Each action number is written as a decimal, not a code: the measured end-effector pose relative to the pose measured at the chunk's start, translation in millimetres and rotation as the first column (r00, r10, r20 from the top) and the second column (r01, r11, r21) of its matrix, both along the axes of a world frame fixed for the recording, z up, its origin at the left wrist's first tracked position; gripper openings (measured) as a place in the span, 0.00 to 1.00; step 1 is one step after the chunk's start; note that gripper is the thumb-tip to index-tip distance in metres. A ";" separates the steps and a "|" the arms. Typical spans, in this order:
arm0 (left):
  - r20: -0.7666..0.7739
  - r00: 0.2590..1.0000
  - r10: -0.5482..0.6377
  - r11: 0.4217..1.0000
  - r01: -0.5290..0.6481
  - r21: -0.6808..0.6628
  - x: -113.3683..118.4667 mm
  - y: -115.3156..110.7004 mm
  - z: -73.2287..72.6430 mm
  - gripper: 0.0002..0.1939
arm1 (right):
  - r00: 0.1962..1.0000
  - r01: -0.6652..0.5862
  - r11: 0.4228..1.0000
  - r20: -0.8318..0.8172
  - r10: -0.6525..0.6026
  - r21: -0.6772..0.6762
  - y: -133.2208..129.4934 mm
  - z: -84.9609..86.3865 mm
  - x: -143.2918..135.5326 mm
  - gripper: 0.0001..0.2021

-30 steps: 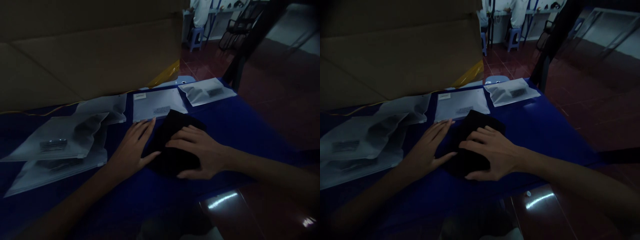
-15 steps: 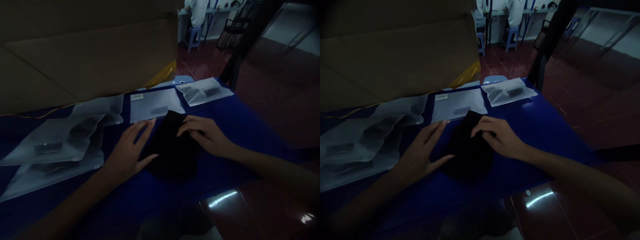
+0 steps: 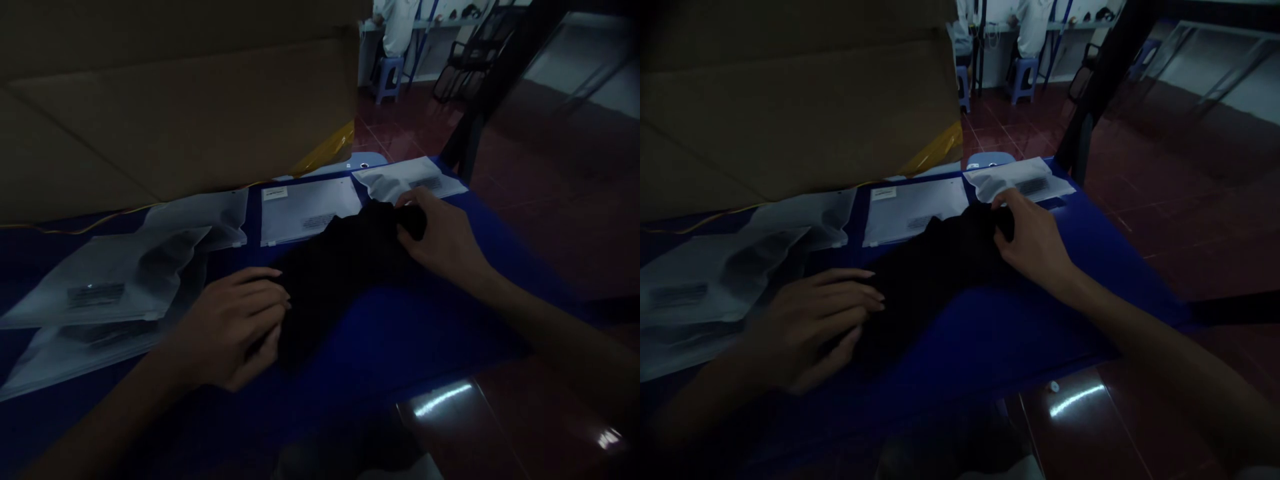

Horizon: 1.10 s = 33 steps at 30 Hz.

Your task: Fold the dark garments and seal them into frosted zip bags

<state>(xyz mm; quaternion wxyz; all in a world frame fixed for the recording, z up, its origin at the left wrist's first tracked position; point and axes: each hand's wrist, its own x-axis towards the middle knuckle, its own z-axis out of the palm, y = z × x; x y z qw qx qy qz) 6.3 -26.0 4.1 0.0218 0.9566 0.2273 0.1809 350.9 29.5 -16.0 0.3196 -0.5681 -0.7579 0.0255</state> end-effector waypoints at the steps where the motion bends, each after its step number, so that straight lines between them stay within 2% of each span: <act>1: -0.029 0.997 0.069 0.996 -0.067 0.066 -1.7 1.7 -0.9 0.12 | 0.998 0.024 0.999 0.060 -0.022 -0.039 2.0 -2.6 3.0 0.20; 4: -0.145 0.954 0.261 0.952 -0.230 0.200 -6.1 6.7 -7.8 0.14 | 0.967 0.115 0.983 0.243 -0.078 -0.140 5.3 -9.5 10.4 0.22; 6: -0.203 0.913 0.353 0.926 -0.310 0.218 -7.6 8.2 -12.8 0.15 | 0.947 0.105 0.991 0.314 -0.072 -0.088 5.0 -11.6 12.3 0.23; 10: -0.215 0.848 0.484 0.871 -0.444 0.210 -6.9 6.8 -17.7 0.23 | 0.945 -0.105 0.987 0.321 0.060 0.125 -0.3 -8.5 6.5 0.26; 13: -0.214 0.813 0.541 0.837 -0.496 0.234 -5.4 5.2 -18.1 0.27 | 0.939 -0.299 0.939 0.226 0.258 0.169 -8.5 -5.4 -5.2 0.22; 16: -0.211 0.789 0.576 0.811 -0.520 0.270 -5.4 6.0 -18.9 0.28 | 0.908 -0.409 0.905 0.145 0.392 0.115 -16.6 -7.3 -17.6 0.15; 19: -0.201 0.784 0.588 0.800 -0.528 0.285 -7.0 9.2 -20.5 0.27 | 0.918 -0.370 0.928 0.142 0.371 -0.035 -19.1 -10.6 -23.8 0.21; 23: -0.152 0.800 0.581 0.797 -0.521 0.306 -10.5 12.0 -21.7 0.23 | 0.963 -0.254 0.946 0.032 0.266 -0.203 -15.2 -9.4 -22.0 0.33; 28: 0.104 0.888 0.448 0.819 -0.454 0.350 -11.2 8.9 -16.5 0.14 | 0.965 -0.258 0.918 -0.036 0.260 -0.303 -11.1 -9.1 -19.8 0.41; 30: 0.196 0.917 0.347 0.879 -0.391 0.273 -7.9 6.8 -11.8 0.12 | 0.953 -0.299 0.910 -0.045 0.298 -0.289 -11.0 -10.1 -20.1 0.36; 33: 0.333 0.925 0.183 0.977 -0.210 0.048 -0.6 5.1 -4.9 0.10 | 0.923 -0.381 0.903 -0.131 0.361 -0.198 -11.8 -9.1 -19.2 0.14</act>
